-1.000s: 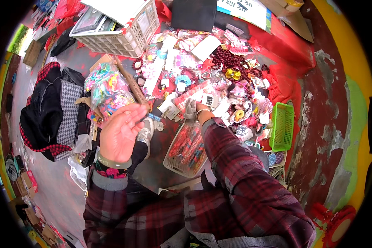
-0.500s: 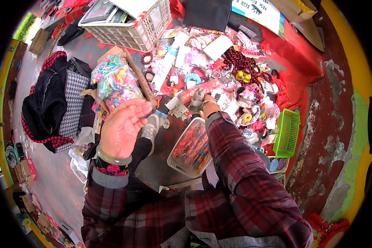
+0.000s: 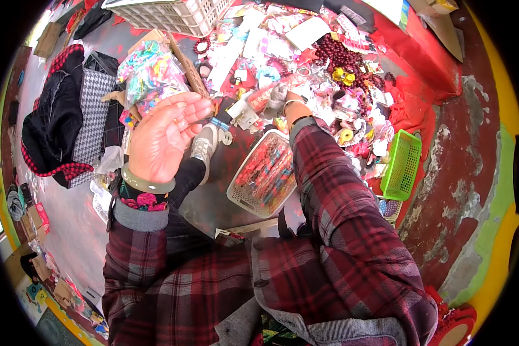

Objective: The person sits on the floor and wipes a clear plastic container filled with colorful candies using a grey cloth. They then pick up a plastic bag containing red items, wipe the exterior of the bag with the cloth, and continue to clean the items.

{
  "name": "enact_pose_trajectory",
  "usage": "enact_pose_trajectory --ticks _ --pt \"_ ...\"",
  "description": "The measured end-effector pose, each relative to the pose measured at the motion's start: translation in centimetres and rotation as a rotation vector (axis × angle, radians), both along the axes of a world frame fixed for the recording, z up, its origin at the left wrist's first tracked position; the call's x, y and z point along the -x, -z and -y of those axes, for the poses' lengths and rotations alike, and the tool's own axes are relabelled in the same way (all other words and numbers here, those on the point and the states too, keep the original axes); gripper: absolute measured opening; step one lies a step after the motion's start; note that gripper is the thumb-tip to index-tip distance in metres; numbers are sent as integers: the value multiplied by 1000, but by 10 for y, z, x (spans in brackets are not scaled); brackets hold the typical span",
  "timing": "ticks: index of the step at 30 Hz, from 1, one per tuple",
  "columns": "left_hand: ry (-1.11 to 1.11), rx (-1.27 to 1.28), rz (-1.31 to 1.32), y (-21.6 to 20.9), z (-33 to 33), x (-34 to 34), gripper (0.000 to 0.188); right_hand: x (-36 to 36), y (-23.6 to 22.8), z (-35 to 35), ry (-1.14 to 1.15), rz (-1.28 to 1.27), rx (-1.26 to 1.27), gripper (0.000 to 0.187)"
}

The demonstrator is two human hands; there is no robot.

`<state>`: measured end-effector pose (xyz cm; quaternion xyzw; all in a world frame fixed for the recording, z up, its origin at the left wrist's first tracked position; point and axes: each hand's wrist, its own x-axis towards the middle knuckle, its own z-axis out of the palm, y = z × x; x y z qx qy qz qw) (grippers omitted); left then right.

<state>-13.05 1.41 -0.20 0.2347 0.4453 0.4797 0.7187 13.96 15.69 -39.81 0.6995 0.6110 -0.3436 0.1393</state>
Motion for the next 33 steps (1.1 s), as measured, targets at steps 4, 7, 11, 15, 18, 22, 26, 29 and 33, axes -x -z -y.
enact_pose_trajectory --ticks 4,7,11,15,18,22,26,29,33 --pt "21 19 -28 -11 -7 -9 30 -10 -77 6 -353 227 154 34" --pt "49 33 -29 -13 -11 -12 30 -20 -68 -8 -263 242 225 32" --pt "53 10 -35 -13 -9 -9 31 -23 -64 -4 -104 241 85 33" --pt "37 -10 10 -14 -3 -9 29 -25 -88 8 270 38 -51 41" --pt "115 -90 -12 -9 -4 -11 32 -47 -109 4 -7 57 -185 39" --pt "94 -117 54 5 -3 -15 34 -32 -200 25 -553 112 -316 25" --pt "66 -163 9 19 2 -23 36 -40 -248 65 139 -930 -125 14" --pt "-19 -107 -171 17 -1 -42 37 -48 -290 89 -99 -988 -272 15" --pt "167 -212 225 32 -7 -68 52 -43 -361 132 310 -1307 45 13"
